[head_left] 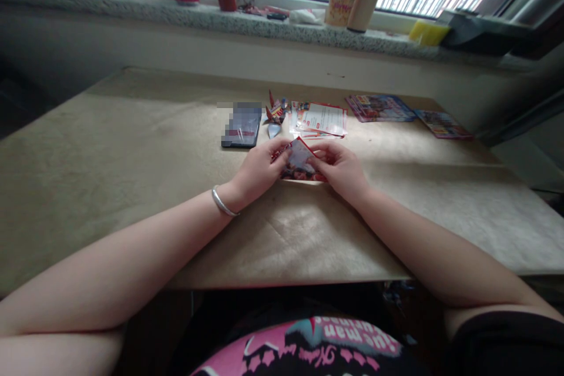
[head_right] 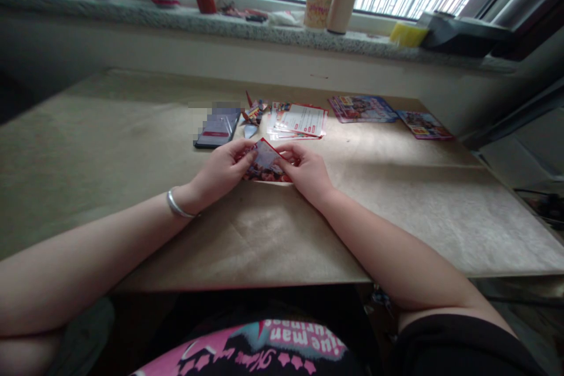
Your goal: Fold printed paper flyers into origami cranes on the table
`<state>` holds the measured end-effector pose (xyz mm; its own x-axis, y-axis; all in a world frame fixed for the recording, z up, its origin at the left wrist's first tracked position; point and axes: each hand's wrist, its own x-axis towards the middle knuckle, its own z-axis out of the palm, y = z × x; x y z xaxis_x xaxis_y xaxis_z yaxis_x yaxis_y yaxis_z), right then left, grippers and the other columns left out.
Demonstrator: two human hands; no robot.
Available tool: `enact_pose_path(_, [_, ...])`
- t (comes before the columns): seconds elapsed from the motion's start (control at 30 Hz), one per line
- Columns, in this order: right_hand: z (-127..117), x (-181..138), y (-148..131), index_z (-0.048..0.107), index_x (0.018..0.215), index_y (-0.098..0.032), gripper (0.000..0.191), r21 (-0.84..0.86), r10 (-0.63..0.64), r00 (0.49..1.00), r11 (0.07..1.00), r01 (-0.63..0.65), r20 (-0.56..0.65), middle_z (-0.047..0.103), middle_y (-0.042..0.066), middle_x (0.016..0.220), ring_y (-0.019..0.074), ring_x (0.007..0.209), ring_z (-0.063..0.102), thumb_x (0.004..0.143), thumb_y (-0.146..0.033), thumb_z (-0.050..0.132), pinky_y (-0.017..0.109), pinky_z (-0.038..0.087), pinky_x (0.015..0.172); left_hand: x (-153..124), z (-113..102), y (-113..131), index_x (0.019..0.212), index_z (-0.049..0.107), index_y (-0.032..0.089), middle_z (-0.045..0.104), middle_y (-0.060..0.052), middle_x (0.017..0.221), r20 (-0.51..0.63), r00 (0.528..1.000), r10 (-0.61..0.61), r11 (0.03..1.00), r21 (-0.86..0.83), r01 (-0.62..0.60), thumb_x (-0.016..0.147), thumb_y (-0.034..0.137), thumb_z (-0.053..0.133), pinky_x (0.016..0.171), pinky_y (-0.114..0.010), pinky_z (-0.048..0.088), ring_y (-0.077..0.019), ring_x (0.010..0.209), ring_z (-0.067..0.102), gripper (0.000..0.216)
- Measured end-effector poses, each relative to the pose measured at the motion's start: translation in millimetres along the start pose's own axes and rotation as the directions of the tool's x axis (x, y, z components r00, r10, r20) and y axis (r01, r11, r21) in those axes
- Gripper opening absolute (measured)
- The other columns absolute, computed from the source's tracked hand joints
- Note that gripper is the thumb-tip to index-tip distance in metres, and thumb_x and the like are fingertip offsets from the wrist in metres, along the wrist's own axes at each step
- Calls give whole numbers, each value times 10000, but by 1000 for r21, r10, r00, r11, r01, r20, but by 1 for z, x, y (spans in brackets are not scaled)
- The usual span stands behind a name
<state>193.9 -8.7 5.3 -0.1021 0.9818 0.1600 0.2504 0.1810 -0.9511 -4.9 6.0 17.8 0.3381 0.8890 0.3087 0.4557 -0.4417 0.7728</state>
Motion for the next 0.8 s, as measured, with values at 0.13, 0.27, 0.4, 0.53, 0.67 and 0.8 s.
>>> enact_pose_path(0.13, [4, -3, 0, 722, 1018, -240, 325, 71, 24, 1000, 997, -24, 7, 765, 15, 892, 152, 717, 692, 766, -444, 729, 258, 572, 576, 0, 1, -2, 1001, 698, 144, 730, -45, 933, -72, 997, 12, 998, -65, -16, 935, 409, 522, 758, -247, 506, -166, 816, 648, 324])
enact_pose_path(0.27, [6, -3, 2, 748, 970, -240, 281, 130, 48, 999, 990, -46, -15, 764, 8, 835, 142, 668, 688, 752, -417, 743, 247, 581, 542, 0, 2, -4, 918, 705, 152, 723, -37, 845, -114, 993, 24, 997, -76, -33, 915, 431, 565, 676, -237, 481, -155, 744, 637, 313])
enact_pose_path(0.4, [7, -3, 4, 760, 946, -246, 234, 135, 34, 999, 990, -31, -23, 762, 0, 810, 144, 669, 696, 754, -379, 745, 238, 583, 532, -1, 3, -4, 973, 716, 164, 736, -37, 893, -135, 989, 61, 993, -94, -74, 909, 374, 580, 722, -238, 496, -158, 793, 655, 258])
enact_pose_path(0.53, [7, -3, 6, 764, 969, -252, 224, 81, -8, 1000, 997, 10, -27, 765, -1, 811, 146, 665, 699, 783, -370, 723, 244, 580, 536, -1, 4, -3, 949, 723, 166, 742, -36, 902, -161, 984, 69, 990, -111, -88, 893, 343, 603, 743, -238, 501, -154, 799, 662, 220])
enact_pose_path(0.67, [6, -4, 8, 765, 996, -255, 212, -14, -91, 996, 996, 91, -24, 769, -4, 809, 142, 650, 696, 822, -351, 691, 257, 579, 567, -1, 5, -4, 911, 725, 166, 740, -34, 854, -174, 984, 49, 983, -167, -78, 877, 379, 633, 693, -229, 493, -146, 757, 653, 235])
enact_pose_path(0.8, [7, -4, 9, 757, 1013, -256, 211, -54, -124, 992, 991, 123, -21, 775, -2, 831, 148, 662, 706, 842, -352, 679, 273, 584, 598, -1, 5, -5, 879, 725, 169, 738, -25, 834, -181, 982, 52, 981, -175, -84, 877, 366, 642, 681, -224, 484, -134, 734, 649, 214])
